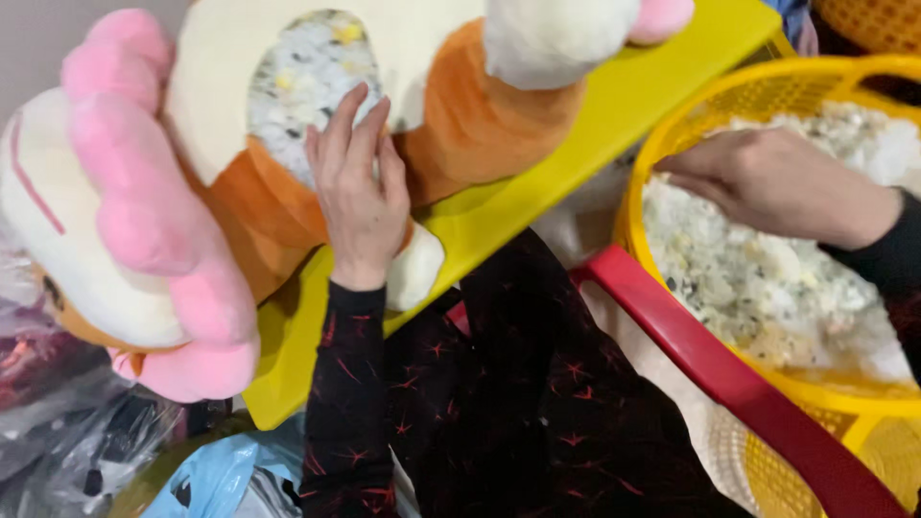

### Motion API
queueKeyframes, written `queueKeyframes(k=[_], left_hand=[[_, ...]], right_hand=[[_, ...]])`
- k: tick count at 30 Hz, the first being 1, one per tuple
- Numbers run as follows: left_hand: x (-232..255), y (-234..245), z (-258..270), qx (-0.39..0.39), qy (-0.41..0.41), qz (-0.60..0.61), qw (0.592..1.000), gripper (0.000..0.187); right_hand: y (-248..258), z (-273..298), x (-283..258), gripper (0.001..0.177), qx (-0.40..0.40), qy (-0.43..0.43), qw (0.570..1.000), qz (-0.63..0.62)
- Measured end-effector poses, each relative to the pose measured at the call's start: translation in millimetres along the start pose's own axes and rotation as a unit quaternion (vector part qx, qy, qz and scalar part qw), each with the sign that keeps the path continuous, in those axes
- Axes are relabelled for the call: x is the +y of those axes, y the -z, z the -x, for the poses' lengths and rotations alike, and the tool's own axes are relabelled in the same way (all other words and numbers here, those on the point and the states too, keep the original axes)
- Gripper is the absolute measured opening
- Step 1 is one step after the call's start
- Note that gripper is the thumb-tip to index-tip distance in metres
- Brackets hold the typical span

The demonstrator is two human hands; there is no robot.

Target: The person repeatedly scoops white stuffing from a yellow basket and packs it into the torso opening of a large plush toy on a yellow table. The hands press and distribute the stuffing inside the toy throughout the clip.

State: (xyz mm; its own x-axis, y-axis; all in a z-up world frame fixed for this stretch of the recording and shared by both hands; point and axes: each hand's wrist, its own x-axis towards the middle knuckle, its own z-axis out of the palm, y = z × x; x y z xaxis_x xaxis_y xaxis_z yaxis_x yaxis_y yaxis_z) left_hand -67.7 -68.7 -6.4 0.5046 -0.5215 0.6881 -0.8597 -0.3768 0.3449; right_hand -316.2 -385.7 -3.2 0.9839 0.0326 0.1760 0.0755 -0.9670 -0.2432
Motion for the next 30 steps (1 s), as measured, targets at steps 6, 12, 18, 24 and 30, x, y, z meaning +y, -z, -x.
queueKeyframes(k=[6,12,18,24,30], left_hand=[[130,-121,51,-0.129,-0.081,0.238,0.959,0.033],[200,-213,81,-0.279,-0.125,0.321,0.896,0.03],[208,-255,90,-0.342,-0.137,0.303,0.879,0.028],[207,-278,91,-0.349,-0.133,0.3,0.878,0.028],[200,-286,95,-0.382,-0.104,0.301,0.868,0.029]], right_hand=[[-86,161,107,0.04,-0.169,-0.313,0.935,0.001],[-217,247,135,0.126,-0.268,-0.417,0.866,-0.071],[-237,213,148,0.062,-0.108,-0.477,0.87,0.06],[-219,173,148,0.088,-0.295,-0.473,0.83,0.018],[-212,196,145,0.045,-0.288,-0.407,0.848,-0.18]])
